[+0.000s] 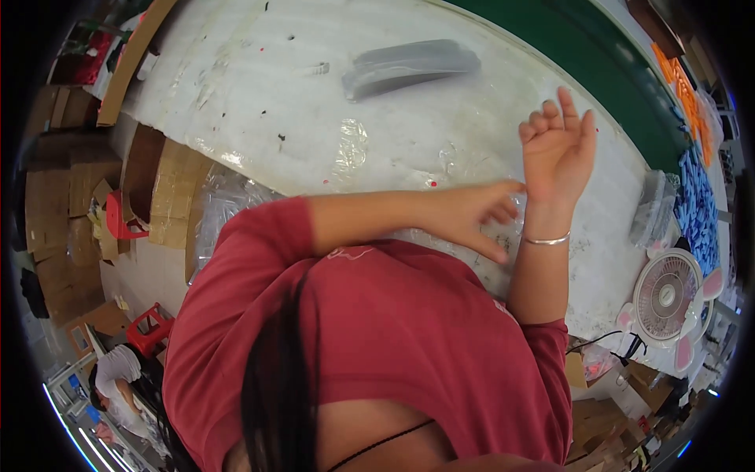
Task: Wrapping metal components in plastic film and placing them into plastic bags.
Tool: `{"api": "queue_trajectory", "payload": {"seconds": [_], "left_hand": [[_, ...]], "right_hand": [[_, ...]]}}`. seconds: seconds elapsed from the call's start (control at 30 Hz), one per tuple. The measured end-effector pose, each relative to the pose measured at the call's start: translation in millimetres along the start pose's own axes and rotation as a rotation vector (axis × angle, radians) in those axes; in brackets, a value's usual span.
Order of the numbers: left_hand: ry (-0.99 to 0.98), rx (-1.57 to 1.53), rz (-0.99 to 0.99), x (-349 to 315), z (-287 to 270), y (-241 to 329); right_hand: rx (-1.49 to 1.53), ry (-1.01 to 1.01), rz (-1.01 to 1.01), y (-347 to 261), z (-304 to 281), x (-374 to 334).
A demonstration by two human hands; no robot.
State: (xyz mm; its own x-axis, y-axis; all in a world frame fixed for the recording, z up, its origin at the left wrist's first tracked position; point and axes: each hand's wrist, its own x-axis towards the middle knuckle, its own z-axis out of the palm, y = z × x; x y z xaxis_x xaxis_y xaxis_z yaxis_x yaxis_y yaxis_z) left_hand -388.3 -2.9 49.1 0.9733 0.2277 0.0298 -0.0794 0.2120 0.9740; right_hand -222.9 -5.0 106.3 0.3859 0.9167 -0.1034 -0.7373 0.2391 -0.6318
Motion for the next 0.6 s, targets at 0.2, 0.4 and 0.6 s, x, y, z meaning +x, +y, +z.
{"api": "queue_trajectory", "payload": {"seconds": [0.2,0.4,0.6], "left_hand": [[-0.087,-0.829,-0.07,35,51,0],[-0.024,-0.96,-0.007,34,21,14],[0.093,-0.51,0.019,27,29,29]], "right_hand": [[0.734,-0.1,0.099,-13,7,-4],[-0.811,0.187,-0.342,20,44,-22],[0.453,-0.246,0.224,0,7,-12]]}}
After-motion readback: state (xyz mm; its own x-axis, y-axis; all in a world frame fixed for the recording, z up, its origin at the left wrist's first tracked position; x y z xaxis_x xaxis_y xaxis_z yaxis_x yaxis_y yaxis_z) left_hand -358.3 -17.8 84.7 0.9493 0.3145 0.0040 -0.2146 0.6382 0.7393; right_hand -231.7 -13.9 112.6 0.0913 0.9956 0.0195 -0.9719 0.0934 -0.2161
